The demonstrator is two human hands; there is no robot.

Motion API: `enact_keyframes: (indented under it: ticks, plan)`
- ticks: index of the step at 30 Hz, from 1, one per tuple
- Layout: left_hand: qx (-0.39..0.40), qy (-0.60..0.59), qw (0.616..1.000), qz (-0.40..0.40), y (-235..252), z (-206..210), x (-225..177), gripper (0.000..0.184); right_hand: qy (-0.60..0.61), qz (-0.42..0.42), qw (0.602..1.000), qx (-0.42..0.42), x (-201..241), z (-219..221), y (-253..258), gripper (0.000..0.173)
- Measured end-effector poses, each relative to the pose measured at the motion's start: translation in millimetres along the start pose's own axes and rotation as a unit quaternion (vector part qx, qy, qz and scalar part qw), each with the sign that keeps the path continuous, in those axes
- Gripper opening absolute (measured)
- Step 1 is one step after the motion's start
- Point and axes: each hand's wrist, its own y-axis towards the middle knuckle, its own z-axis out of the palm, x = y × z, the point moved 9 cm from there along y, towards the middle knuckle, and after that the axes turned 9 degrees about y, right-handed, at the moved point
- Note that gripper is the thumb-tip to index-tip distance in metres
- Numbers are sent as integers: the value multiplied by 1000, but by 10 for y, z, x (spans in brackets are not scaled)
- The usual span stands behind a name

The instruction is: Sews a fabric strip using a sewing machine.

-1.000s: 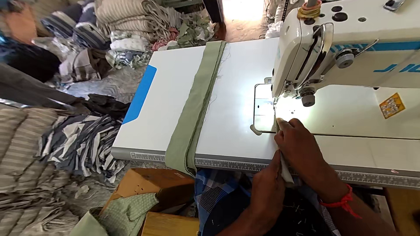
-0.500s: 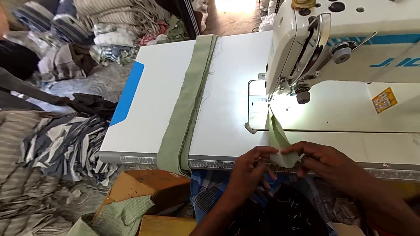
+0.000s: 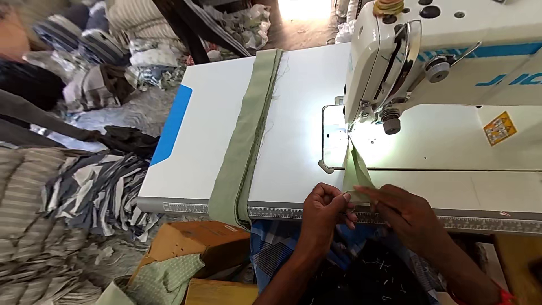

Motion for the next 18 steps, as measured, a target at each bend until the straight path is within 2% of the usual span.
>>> enact_keyframes:
  ticks: [2,4,6,8,10,12,13,14,15,16,18]
  plan:
    - [20,-121,992,-18,49,57,36,9,-5,-47,999,1,64,40,20,37]
    - [42,-166,985,-20,95,91,53,27,11,-56,998,4,115,33,61,38]
    - [53,-140,988,-22,121,111,18,35,26,-55,998,17,137,0,92,37]
    - [63,-60,996,-23,130,128,-56,49,36,-44,998,26,111,-55,97,33]
    - [68,-12,997,-30,119,145,-125,59,31,18,999,24,49,-92,71,30]
    - [75,13,997,-26,109,175,-152,52,46,136,989,16,-19,-118,31,38]
    - [82,26,996,-21,107,197,-152,41,60,193,979,7,-48,-140,6,44]
    - [91,34,995,-17,105,224,-144,27,70,233,970,-4,-62,-165,-21,41]
    - [99,33,994,-22,102,251,-129,19,81,255,963,-14,-71,-182,-41,28]
    - [107,30,993,-29,95,270,-110,20,94,268,959,-22,-87,-188,-50,16]
    - [102,36,993,-38,70,264,-86,25,116,270,955,-30,-107,-183,-63,13]
